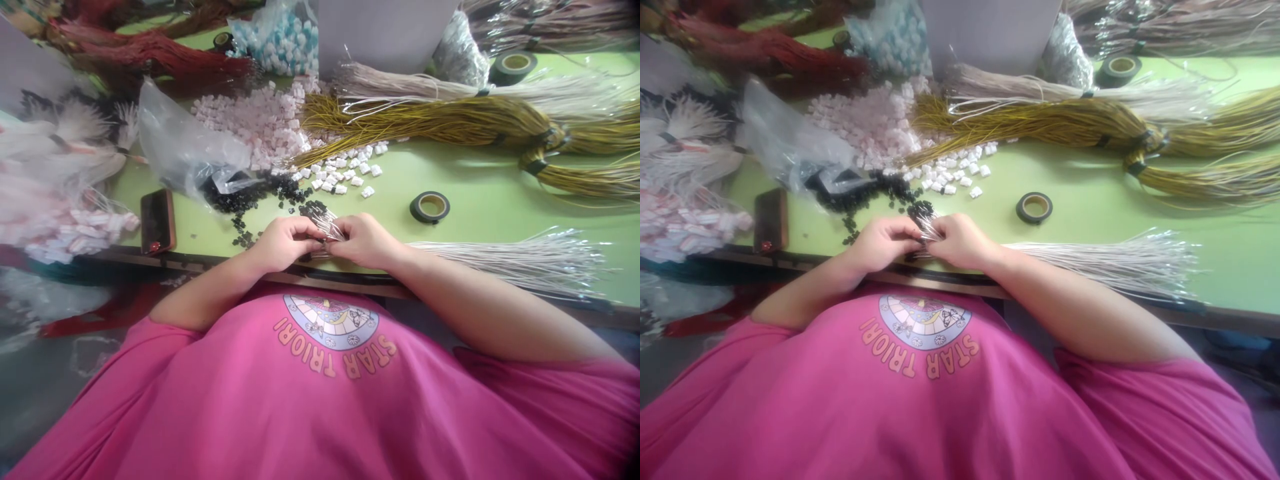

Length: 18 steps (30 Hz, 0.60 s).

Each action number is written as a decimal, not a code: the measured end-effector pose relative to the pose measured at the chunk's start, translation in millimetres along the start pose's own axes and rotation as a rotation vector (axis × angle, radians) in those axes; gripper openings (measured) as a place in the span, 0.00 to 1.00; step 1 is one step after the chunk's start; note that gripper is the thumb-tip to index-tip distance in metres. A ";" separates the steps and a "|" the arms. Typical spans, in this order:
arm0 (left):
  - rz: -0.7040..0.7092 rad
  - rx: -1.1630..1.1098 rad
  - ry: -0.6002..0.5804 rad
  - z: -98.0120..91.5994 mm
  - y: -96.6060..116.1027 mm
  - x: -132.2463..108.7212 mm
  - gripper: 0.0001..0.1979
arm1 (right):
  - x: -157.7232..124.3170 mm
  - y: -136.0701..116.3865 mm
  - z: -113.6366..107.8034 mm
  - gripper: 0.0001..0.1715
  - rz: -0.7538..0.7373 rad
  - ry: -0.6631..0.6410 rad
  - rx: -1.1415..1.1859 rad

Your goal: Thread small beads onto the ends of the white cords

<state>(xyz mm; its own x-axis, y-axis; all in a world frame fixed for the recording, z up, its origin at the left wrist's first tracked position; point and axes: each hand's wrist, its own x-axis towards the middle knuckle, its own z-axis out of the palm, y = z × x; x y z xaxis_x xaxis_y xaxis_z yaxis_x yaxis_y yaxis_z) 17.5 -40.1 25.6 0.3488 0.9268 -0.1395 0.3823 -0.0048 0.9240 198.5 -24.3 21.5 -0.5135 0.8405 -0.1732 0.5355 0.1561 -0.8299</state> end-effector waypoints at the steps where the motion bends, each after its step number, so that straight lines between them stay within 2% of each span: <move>1: 0.021 0.026 -0.003 0.8 -0.1 -0.2 0.04 | 0.1 0.3 0.1 0.10 0.002 -0.003 -0.010; 6: 0.145 0.153 0.003 2.6 -4.1 -1.4 0.04 | -0.7 -0.8 -2.7 0.12 0.022 -0.037 0.017; 12: 0.354 0.444 0.064 -4.9 -4.8 -15.6 0.04 | -2.8 0.1 -7.8 0.10 0.004 -0.053 0.184; 14: 0.350 0.521 0.037 -10.6 -4.8 -22.0 0.04 | -3.3 2.2 -10.5 0.12 0.007 -0.063 0.253; 16: 0.285 0.551 -0.005 -18.2 -4.9 -25.0 0.05 | -3.6 4.5 -13.7 0.13 0.015 -0.097 0.312; 18: 0.214 0.563 0.008 -27.7 -5.6 -22.3 0.08 | -3.6 6.1 -16.5 0.13 0.022 -0.141 0.340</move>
<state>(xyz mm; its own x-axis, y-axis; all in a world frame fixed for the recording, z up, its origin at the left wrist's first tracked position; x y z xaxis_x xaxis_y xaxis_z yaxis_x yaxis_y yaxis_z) -16.2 -50.4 33.4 0.4625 0.8860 0.0333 0.6995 -0.3878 0.6003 214.7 -17.9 25.9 -0.6041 0.7583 -0.2449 0.3065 -0.0625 -0.9498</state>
